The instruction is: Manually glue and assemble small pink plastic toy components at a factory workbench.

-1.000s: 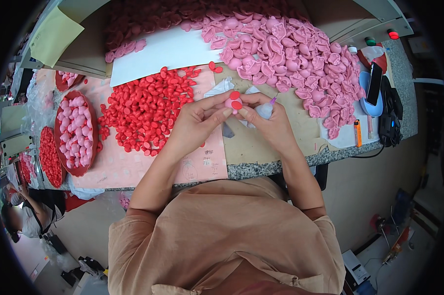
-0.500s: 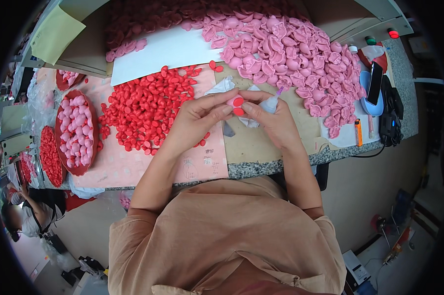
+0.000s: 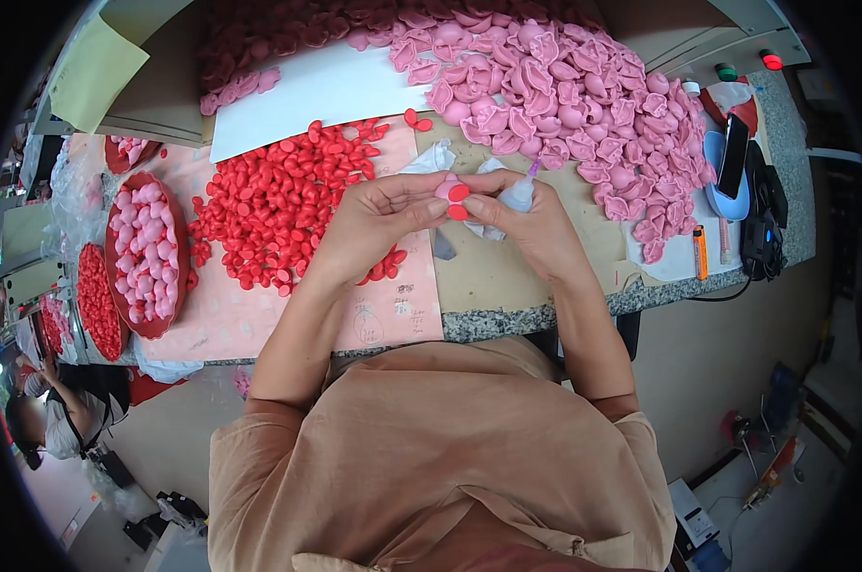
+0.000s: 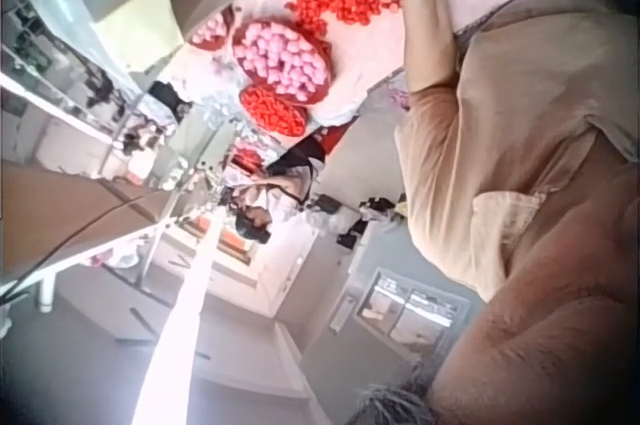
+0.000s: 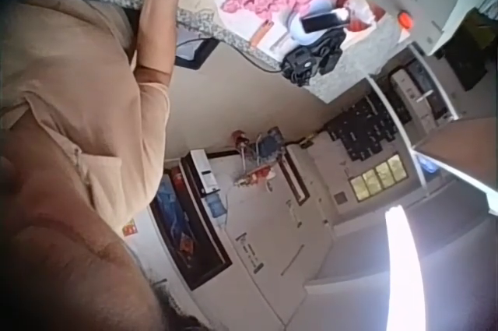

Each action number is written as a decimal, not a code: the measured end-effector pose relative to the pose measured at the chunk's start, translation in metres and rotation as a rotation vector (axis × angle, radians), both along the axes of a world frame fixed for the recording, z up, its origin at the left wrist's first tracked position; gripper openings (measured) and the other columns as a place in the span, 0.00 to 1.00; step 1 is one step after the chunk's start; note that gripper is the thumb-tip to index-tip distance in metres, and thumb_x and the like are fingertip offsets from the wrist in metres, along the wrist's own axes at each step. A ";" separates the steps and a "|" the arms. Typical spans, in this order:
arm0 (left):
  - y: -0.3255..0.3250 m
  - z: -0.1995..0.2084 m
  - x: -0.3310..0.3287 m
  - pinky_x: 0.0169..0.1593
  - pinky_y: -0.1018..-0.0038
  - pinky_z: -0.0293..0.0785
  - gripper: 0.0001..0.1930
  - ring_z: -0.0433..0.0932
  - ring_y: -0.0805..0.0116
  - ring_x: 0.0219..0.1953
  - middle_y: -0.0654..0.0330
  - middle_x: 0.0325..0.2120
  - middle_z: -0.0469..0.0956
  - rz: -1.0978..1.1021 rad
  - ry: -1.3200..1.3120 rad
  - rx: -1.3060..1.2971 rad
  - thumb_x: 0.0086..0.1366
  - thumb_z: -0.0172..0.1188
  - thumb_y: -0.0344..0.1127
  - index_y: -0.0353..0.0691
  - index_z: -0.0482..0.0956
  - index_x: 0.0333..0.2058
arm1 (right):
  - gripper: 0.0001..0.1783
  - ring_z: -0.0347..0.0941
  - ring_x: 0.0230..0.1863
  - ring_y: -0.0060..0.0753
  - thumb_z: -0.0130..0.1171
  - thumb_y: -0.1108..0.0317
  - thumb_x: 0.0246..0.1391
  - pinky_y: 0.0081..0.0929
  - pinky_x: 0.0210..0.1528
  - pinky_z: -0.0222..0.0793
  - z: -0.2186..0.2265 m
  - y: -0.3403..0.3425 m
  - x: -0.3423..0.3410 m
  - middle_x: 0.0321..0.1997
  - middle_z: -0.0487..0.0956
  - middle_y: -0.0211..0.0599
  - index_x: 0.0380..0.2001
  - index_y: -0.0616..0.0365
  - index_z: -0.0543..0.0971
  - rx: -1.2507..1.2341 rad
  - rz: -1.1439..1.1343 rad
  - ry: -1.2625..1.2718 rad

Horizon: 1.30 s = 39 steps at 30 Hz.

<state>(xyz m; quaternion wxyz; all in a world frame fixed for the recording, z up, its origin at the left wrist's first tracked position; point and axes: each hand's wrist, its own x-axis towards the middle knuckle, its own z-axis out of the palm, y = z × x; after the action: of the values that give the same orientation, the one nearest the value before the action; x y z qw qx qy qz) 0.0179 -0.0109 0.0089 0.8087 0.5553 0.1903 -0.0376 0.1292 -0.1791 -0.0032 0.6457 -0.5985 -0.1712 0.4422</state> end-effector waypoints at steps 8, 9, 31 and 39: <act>0.000 0.002 0.001 0.52 0.70 0.72 0.17 0.75 0.67 0.45 0.53 0.42 0.76 0.006 0.019 0.013 0.59 0.56 0.25 0.29 0.72 0.48 | 0.13 0.72 0.39 0.20 0.59 0.71 0.52 0.18 0.42 0.67 0.000 0.001 -0.001 0.38 0.77 0.31 0.41 0.65 0.77 0.015 -0.006 0.000; -0.001 0.002 0.001 0.52 0.70 0.72 0.17 0.76 0.67 0.45 0.53 0.42 0.76 0.010 0.016 0.014 0.59 0.56 0.25 0.30 0.72 0.48 | 0.13 0.72 0.39 0.20 0.59 0.71 0.52 0.19 0.42 0.67 -0.001 0.001 -0.001 0.38 0.77 0.31 0.41 0.65 0.77 0.018 -0.007 -0.005; -0.001 -0.006 -0.001 0.45 0.79 0.74 0.16 0.77 0.74 0.40 0.57 0.39 0.78 0.018 -0.014 0.032 0.60 0.58 0.29 0.32 0.73 0.47 | 0.13 0.72 0.40 0.21 0.59 0.71 0.52 0.19 0.43 0.68 -0.002 0.000 -0.001 0.38 0.77 0.31 0.41 0.65 0.76 0.019 -0.008 -0.007; 0.000 -0.006 0.000 0.45 0.80 0.74 0.16 0.76 0.75 0.40 0.58 0.39 0.78 0.016 -0.018 0.015 0.60 0.58 0.29 0.32 0.73 0.48 | 0.13 0.72 0.39 0.20 0.59 0.71 0.52 0.18 0.42 0.68 -0.002 0.000 -0.002 0.38 0.77 0.31 0.41 0.65 0.76 -0.014 -0.008 -0.024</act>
<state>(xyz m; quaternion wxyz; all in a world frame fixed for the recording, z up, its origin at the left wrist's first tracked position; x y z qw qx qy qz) 0.0175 -0.0112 0.0025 0.8065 0.5601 0.1878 -0.0247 0.1275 -0.1790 -0.0055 0.6410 -0.6090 -0.1735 0.4337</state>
